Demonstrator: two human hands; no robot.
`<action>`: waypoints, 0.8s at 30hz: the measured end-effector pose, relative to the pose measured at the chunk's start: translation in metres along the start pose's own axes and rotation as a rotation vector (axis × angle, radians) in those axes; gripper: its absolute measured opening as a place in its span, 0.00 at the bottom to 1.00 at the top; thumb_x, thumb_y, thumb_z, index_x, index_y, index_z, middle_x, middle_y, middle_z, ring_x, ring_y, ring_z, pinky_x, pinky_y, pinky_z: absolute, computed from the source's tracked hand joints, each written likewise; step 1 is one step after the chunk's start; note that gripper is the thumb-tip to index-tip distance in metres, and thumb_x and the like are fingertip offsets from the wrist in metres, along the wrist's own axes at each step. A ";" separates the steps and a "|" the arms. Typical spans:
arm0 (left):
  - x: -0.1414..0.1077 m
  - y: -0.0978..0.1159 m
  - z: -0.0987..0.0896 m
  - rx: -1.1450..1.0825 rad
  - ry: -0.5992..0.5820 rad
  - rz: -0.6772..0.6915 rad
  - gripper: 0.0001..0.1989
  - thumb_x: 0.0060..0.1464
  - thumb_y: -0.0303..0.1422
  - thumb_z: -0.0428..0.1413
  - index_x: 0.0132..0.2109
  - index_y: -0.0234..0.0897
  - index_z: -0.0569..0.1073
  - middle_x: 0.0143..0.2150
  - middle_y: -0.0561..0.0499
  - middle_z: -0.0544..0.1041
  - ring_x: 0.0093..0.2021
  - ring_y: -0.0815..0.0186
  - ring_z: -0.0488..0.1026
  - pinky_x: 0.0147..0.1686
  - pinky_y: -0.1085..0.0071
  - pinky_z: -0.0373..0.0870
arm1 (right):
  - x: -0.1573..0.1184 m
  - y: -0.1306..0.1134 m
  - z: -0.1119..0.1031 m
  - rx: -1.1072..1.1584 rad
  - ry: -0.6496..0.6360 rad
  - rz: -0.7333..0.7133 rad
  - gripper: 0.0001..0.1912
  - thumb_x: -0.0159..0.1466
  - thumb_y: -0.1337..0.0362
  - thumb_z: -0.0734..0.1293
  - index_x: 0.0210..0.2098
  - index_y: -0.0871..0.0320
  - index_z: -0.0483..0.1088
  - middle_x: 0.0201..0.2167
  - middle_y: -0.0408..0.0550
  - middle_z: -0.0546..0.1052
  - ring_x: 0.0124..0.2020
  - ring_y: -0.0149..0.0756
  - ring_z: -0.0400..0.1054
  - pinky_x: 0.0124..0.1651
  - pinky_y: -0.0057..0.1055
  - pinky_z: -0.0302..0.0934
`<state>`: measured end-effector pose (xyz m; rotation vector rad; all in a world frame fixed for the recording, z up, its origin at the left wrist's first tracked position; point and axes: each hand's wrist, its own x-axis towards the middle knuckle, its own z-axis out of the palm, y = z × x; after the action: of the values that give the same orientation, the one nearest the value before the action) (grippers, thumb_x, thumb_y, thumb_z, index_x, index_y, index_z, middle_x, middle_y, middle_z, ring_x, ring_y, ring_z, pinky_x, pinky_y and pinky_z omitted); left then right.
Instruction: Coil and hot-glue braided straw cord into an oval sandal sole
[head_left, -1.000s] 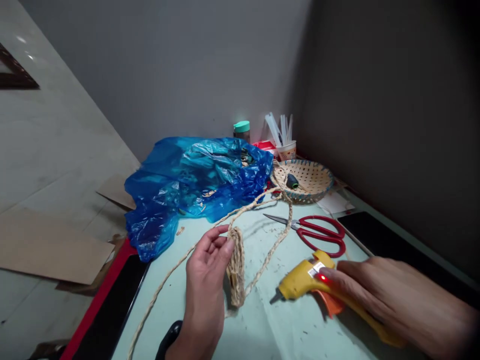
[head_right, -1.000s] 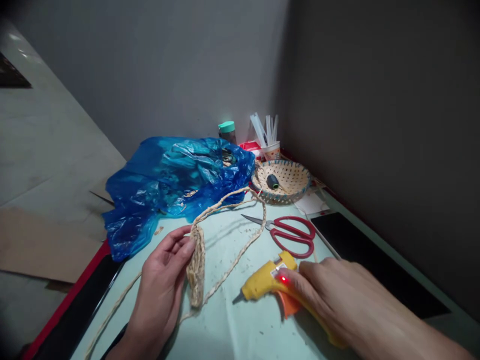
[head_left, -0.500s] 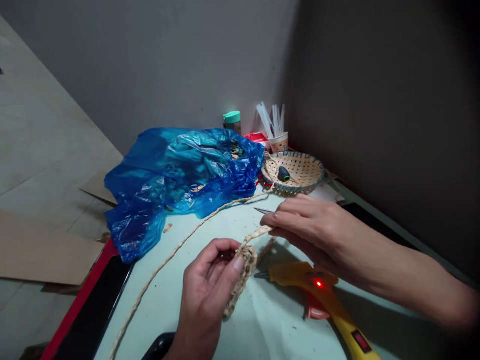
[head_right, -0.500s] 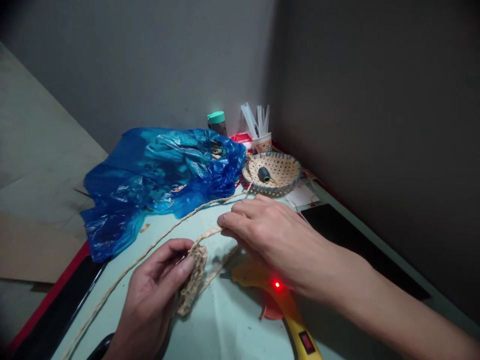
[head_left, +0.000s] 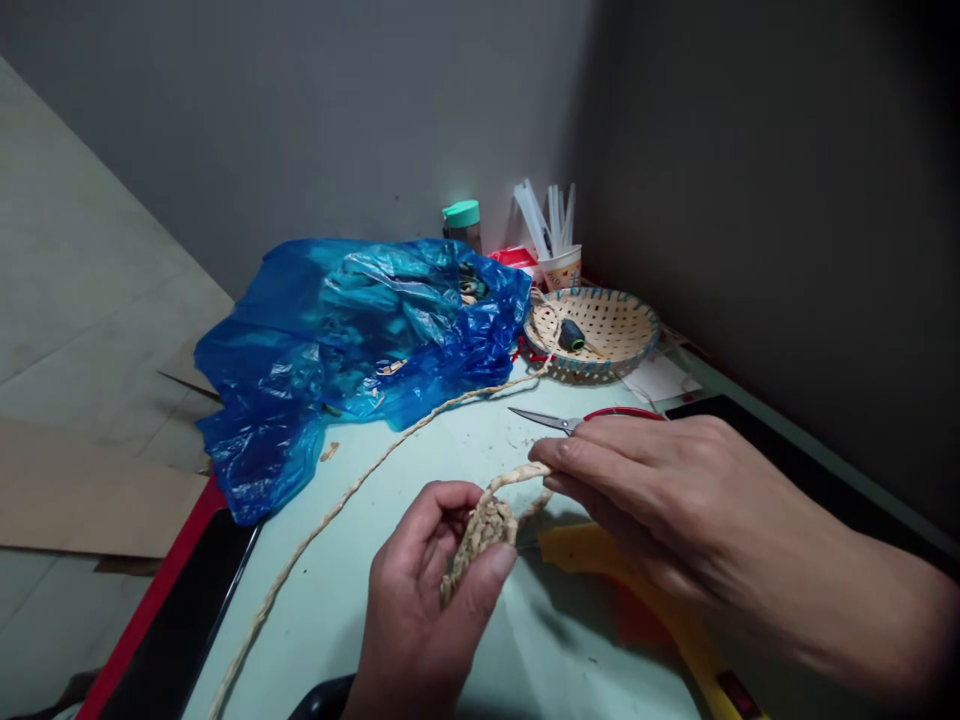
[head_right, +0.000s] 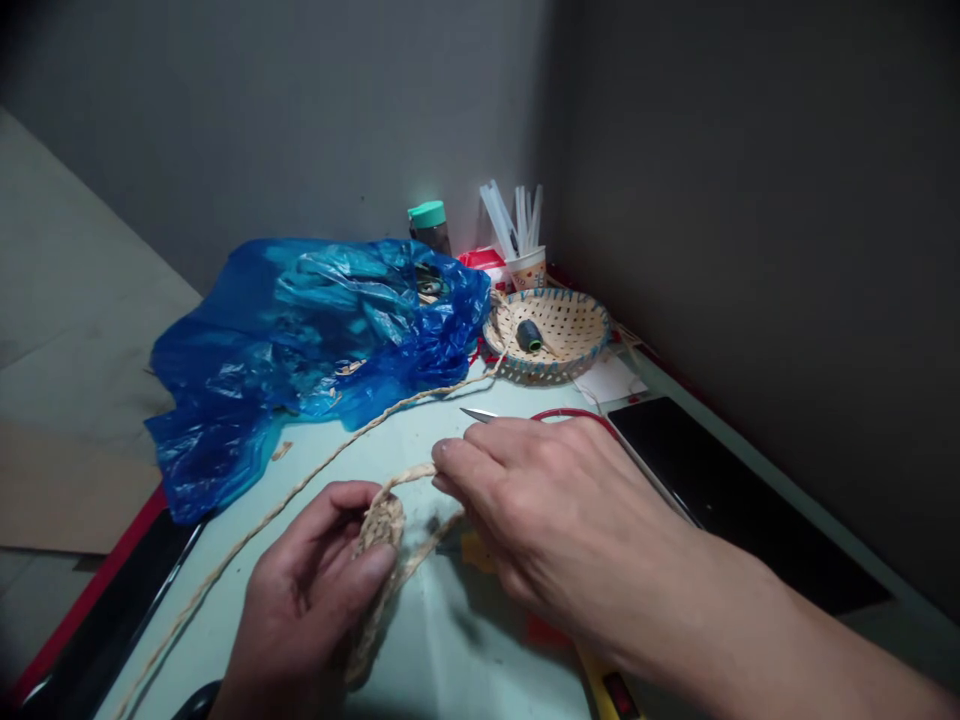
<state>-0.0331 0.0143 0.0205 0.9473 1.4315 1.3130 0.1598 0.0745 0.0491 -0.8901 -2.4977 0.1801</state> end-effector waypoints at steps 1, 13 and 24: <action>0.000 0.000 0.000 0.003 0.013 -0.009 0.14 0.43 0.37 0.69 0.37 0.38 0.78 0.29 0.50 0.79 0.31 0.64 0.73 0.32 0.73 0.68 | 0.000 -0.001 0.000 -0.001 -0.004 -0.003 0.15 0.70 0.72 0.55 0.41 0.62 0.74 0.27 0.44 0.68 0.24 0.32 0.57 0.28 0.32 0.44; 0.001 0.004 0.003 -0.102 0.104 -0.043 0.15 0.38 0.37 0.71 0.31 0.37 0.77 0.23 0.51 0.77 0.26 0.67 0.71 0.28 0.74 0.67 | -0.007 -0.012 0.010 -0.060 0.061 -0.094 0.11 0.61 0.78 0.58 0.33 0.59 0.68 0.25 0.45 0.70 0.23 0.36 0.61 0.26 0.34 0.49; 0.005 -0.003 -0.002 -0.241 0.029 -0.070 0.16 0.40 0.38 0.73 0.32 0.36 0.77 0.23 0.54 0.75 0.24 0.72 0.69 0.26 0.77 0.66 | -0.009 -0.022 0.025 -0.144 0.044 -0.084 0.12 0.60 0.79 0.58 0.36 0.59 0.67 0.26 0.45 0.72 0.24 0.36 0.66 0.27 0.34 0.51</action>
<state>-0.0360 0.0181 0.0168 0.7159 1.2819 1.4148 0.1413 0.0526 0.0297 -0.8341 -2.5266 -0.0475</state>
